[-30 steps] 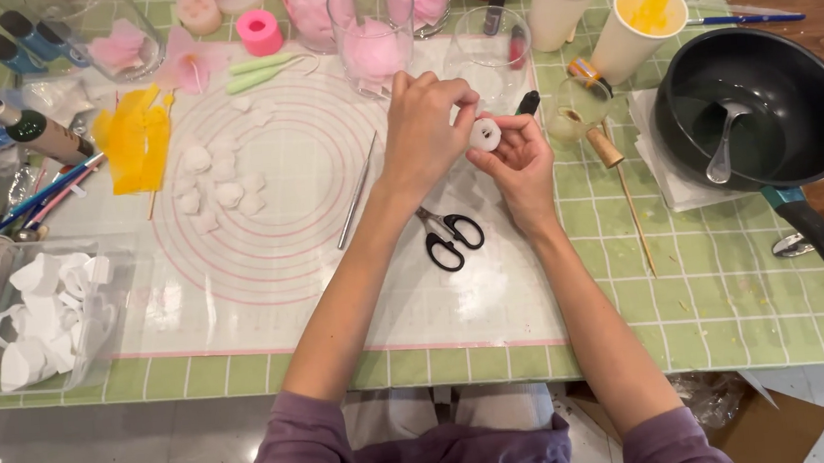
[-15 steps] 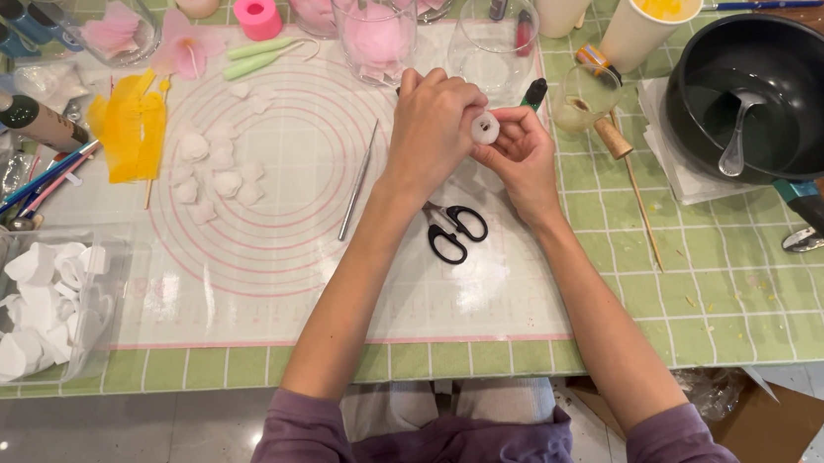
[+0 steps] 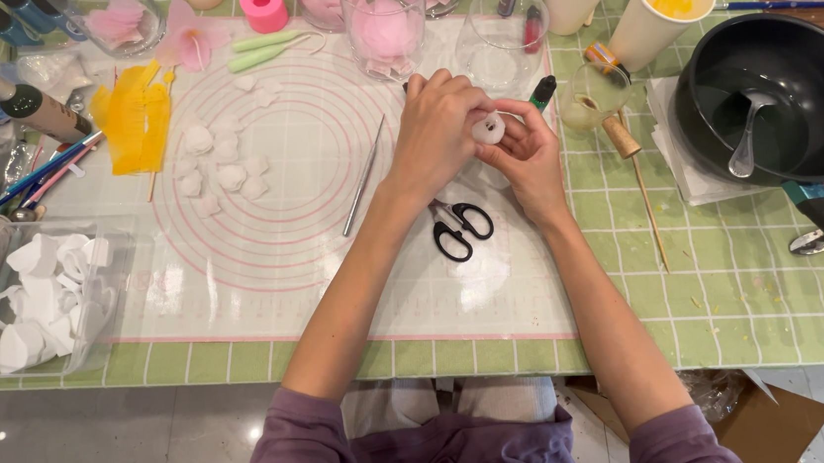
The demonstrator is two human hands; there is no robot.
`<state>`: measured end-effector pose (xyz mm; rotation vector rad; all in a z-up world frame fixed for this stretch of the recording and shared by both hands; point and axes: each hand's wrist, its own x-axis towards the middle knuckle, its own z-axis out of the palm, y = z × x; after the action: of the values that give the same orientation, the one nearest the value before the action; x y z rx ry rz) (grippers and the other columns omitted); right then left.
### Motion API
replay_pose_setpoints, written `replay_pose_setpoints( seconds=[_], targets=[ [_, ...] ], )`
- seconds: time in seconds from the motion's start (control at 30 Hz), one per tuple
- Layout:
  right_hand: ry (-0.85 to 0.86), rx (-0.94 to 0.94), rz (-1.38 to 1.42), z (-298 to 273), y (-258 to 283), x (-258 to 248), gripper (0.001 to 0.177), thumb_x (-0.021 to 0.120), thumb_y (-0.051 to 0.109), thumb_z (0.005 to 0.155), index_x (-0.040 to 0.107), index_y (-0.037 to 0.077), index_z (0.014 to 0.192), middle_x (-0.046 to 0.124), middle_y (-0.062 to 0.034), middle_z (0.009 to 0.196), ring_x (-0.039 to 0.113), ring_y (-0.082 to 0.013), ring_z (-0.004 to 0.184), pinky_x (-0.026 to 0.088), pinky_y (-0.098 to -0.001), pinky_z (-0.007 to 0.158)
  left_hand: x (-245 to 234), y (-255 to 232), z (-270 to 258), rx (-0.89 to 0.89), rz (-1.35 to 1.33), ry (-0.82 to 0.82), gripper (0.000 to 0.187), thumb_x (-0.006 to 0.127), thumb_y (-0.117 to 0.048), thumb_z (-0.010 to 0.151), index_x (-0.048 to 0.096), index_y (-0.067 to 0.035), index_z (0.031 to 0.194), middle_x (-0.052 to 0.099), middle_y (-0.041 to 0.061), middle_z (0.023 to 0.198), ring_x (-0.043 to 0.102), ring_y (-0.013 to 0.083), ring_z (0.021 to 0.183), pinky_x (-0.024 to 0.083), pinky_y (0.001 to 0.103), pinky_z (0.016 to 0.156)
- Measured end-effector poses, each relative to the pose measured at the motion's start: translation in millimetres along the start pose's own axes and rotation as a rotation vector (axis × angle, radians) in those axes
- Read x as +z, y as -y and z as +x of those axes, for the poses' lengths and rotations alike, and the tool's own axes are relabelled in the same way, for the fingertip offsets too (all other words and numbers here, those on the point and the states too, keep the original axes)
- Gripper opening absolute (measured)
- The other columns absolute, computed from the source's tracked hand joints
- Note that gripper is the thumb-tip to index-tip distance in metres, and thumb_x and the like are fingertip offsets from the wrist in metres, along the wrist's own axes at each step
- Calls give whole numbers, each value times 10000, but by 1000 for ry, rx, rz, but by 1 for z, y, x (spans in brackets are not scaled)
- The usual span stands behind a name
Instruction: Preparing candle molds by inserting and securing wicks for wax pouring.
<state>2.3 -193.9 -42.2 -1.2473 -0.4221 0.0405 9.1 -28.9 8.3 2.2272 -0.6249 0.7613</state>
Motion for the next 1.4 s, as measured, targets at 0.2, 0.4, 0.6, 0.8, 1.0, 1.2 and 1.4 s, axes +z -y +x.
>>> replay_pose_setpoints(
  seconds=[0.2, 0.4, 0.6, 0.8, 1.0, 1.2, 1.4],
  targets=[
    [8, -36, -19, 0, -7, -4, 475, 747, -115, 911, 521, 8, 1310, 672, -113, 1280, 651, -148, 1177, 564, -300, 1026, -3, -2, -2, -37, -84, -8, 56, 735, -40, 832, 766, -83, 852, 682, 21, 834, 584, 221, 881, 385, 375, 856],
    [6, -33, -16, -1, -8, -5, 455, 748, -114, 923, 527, 11, 1301, 679, -116, 1263, 651, -148, 1169, 562, -304, 1019, 2, 4, -6, -84, -178, -8, 87, 749, -38, 829, 780, -111, 865, 667, 12, 826, 586, 217, 875, 384, 373, 854],
    [16, -32, 1, -1, -1, 0, 427, 728, -108, 927, 525, 15, 1282, 671, -124, 1309, 655, -166, 1209, 565, -314, 1044, -1, 5, -7, -140, -285, 35, 104, 756, -65, 850, 799, -114, 932, 668, 17, 859, 589, 208, 886, 398, 368, 922],
    [17, -54, 12, 0, -7, -4, 454, 738, -123, 915, 524, 16, 1290, 634, -115, 1325, 656, -170, 1212, 571, -320, 1045, -4, 4, -8, -203, -327, 68, 110, 784, -118, 829, 788, -103, 937, 681, 15, 889, 610, 191, 899, 414, 357, 926],
    [2, -83, -46, -1, -2, 0, 485, 760, -133, 908, 511, 35, 1289, 622, -92, 1275, 642, -148, 1153, 580, -301, 984, -6, 2, -7, -211, -344, 72, 92, 795, -130, 822, 784, -101, 908, 693, 14, 887, 609, 196, 895, 409, 362, 921],
    [8, -89, 8, -1, -4, -1, 432, 744, -143, 909, 523, 28, 1239, 642, -102, 1274, 655, -162, 1172, 596, -313, 995, -6, 3, -8, -214, -338, 84, 71, 776, -124, 835, 790, -118, 905, 695, 11, 894, 614, 188, 889, 400, 370, 946],
    [-11, -98, 16, -1, 1, 4, 506, 746, -147, 879, 492, 57, 1267, 619, -80, 1240, 646, -145, 1104, 574, -288, 936, -5, 4, -8, -206, -331, 77, 86, 779, -145, 836, 793, -121, 918, 680, 16, 874, 617, 190, 885, 397, 368, 940]
  ],
)
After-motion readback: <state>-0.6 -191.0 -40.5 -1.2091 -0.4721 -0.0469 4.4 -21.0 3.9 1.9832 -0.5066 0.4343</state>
